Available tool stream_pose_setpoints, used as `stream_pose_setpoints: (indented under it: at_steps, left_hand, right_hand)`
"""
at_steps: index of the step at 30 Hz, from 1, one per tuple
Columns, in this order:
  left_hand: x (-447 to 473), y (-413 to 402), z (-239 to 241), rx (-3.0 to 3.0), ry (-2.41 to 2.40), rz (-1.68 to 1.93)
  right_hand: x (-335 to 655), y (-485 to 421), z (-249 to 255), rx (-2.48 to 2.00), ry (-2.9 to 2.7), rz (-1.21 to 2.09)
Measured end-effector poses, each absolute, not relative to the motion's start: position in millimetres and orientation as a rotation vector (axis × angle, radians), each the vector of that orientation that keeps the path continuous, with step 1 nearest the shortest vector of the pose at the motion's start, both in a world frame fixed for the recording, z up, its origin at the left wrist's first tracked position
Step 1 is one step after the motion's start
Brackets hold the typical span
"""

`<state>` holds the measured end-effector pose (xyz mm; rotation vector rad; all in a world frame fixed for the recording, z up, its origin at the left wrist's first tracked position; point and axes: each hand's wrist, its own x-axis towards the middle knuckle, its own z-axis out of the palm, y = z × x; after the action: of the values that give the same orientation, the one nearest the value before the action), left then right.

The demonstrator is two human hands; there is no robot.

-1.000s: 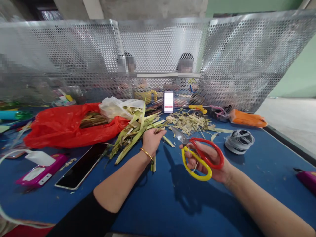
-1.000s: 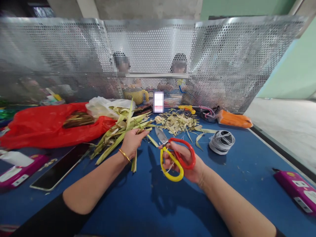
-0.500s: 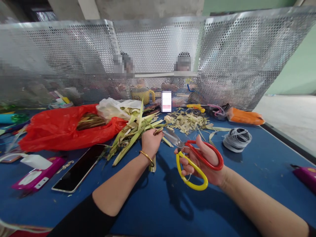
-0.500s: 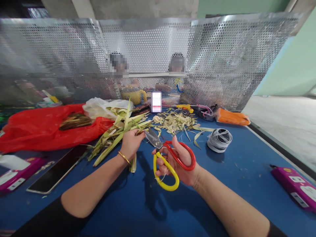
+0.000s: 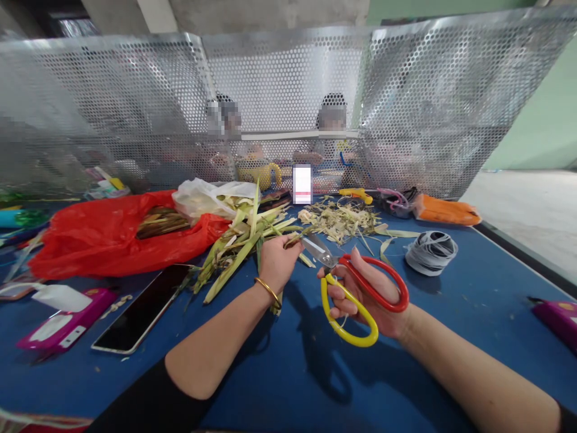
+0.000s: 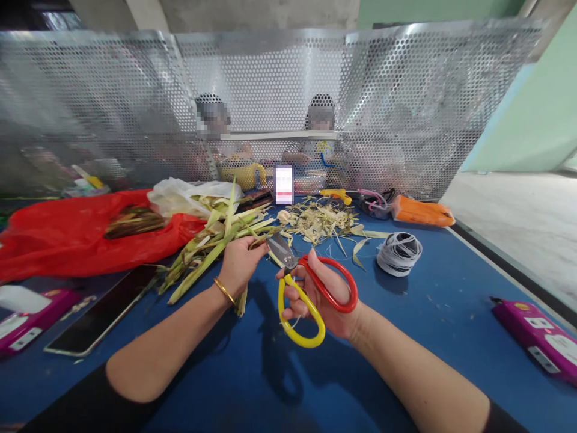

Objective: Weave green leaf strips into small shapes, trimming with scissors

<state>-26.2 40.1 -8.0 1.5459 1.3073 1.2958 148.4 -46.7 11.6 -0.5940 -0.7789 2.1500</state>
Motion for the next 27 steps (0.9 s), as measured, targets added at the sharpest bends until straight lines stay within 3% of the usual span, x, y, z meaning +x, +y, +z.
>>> stream_pose_setpoints:
  at_steps: [5,9,12,16,18,23,25,27]
  left_hand:
    - [-24,38,-4,1.511,1.314,1.289]
    - [-24,37,1,1.387,1.332,1.289]
    - [-26,33,13,1.126,1.243,1.215]
    - [-29,22,28,0.878,1.005,0.976]
    - [-27,17,29,0.788,0.934,0.856]
    - [-15,6,16,0.681,0.904,0.709]
    - [-8,1,10,0.684,0.905,0.698]
    - [-3,-4,6,0.701,0.893,0.687]
  right_hand:
    - [144,-47,14,-0.689,-0.748,2.135]
    - [146,-42,13,-0.925,-0.906,1.841]
    - [159,-34,10,-1.393,-1.345,1.325]
    - [180,-27,9,-2.101,-2.037,0.22]
    - [187,-26,10,-2.236,-2.179,-0.034]
    - [182,-29,13,-2.035,-2.147,-0.109]
    - [173,-32,10,-1.801,-2.018,0.194]
    - [162,-34,5,-1.607,-1.869,0.753]
